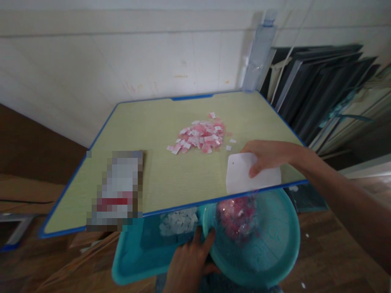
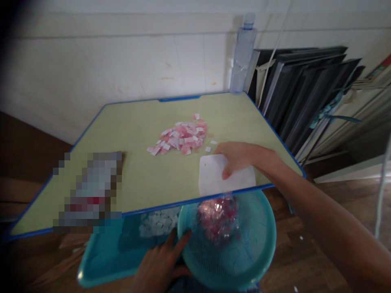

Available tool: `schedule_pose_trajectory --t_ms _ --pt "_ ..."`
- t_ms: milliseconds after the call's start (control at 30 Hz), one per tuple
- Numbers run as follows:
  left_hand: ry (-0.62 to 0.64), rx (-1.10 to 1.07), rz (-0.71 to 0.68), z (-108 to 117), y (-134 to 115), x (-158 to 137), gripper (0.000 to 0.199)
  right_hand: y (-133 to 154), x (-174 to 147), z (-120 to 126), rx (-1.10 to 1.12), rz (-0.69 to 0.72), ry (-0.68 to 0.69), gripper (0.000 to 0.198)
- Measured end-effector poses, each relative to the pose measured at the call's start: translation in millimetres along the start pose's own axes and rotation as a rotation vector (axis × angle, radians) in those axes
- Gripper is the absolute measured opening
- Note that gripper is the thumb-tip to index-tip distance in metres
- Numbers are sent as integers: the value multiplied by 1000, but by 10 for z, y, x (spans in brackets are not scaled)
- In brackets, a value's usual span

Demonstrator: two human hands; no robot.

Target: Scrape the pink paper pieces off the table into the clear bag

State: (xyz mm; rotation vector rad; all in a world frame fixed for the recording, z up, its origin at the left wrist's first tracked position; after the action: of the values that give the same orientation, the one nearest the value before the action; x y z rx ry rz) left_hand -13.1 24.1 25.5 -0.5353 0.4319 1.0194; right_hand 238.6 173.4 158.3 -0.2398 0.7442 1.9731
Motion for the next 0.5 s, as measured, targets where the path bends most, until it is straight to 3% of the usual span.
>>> schedule_pose_trajectory --t_ms 300,400,500 --pt "-24 -9 -8 -1 1 34 75 185 -360 -225 -387 -113 -276 22" --pt "-41 -9 -8 -18 4 35 74 276 -506 -365 -465 -151 -292 14" --pt "-40 -17 -14 -27 2 32 77 305 -636 -421 -455 -154 -287 21"
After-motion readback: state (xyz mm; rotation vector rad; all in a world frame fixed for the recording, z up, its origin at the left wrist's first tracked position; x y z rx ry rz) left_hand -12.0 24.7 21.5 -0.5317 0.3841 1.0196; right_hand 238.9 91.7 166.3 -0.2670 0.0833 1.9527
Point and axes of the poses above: each hand's wrist, its own x-axis towards the middle knuckle, its own z-axis out of the back of the hand, y = z × x, the point moved 1 cm from there along x, towards the middle knuckle, and after that the axes turned 4 degrees about -x, right-handed, at the moved point
